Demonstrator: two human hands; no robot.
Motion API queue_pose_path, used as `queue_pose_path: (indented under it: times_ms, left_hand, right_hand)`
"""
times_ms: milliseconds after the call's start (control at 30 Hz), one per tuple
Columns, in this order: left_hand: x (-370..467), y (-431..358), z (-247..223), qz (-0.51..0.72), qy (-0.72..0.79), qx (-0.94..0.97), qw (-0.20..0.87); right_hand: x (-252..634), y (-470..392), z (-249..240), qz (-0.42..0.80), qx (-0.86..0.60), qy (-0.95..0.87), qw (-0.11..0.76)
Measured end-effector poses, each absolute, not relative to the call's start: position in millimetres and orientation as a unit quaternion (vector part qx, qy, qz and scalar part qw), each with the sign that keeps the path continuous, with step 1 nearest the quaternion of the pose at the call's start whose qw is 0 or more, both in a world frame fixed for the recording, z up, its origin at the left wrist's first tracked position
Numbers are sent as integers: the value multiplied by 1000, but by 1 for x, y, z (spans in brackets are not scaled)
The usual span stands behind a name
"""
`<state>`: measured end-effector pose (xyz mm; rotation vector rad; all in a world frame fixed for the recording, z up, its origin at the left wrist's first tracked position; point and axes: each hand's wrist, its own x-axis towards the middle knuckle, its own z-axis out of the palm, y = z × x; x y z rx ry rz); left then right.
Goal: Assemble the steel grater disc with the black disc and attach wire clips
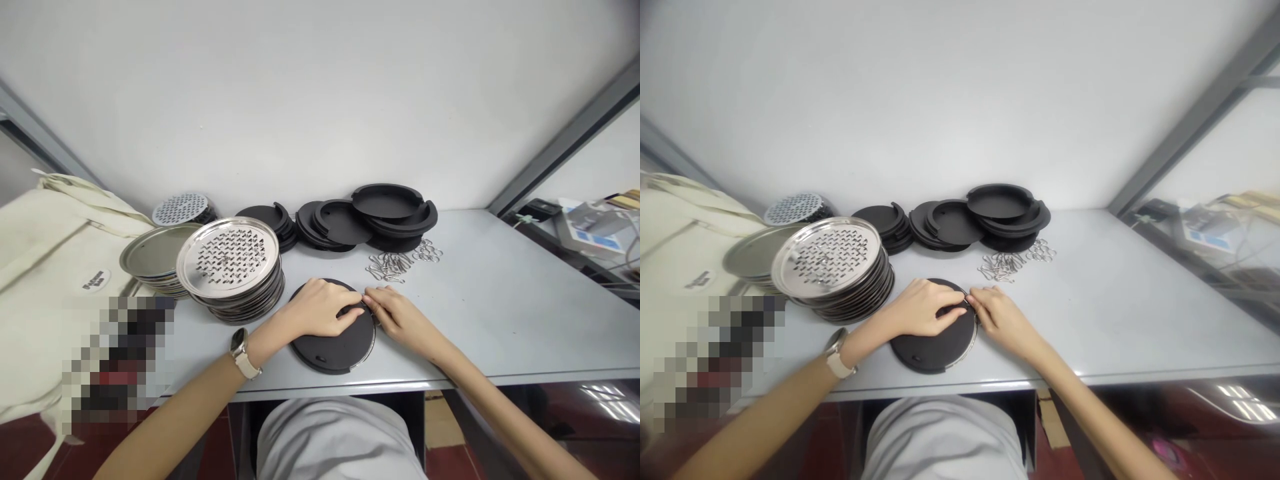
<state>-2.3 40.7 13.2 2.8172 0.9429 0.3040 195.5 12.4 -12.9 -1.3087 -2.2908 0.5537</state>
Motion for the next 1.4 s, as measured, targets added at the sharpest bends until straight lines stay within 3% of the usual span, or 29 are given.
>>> queue_pose_path:
  times_ms: [1400]
  left_hand:
    - [-2, 38, 14, 112, 322, 937, 74]
  right_hand:
    - [189, 0, -8, 231, -534, -773, 254]
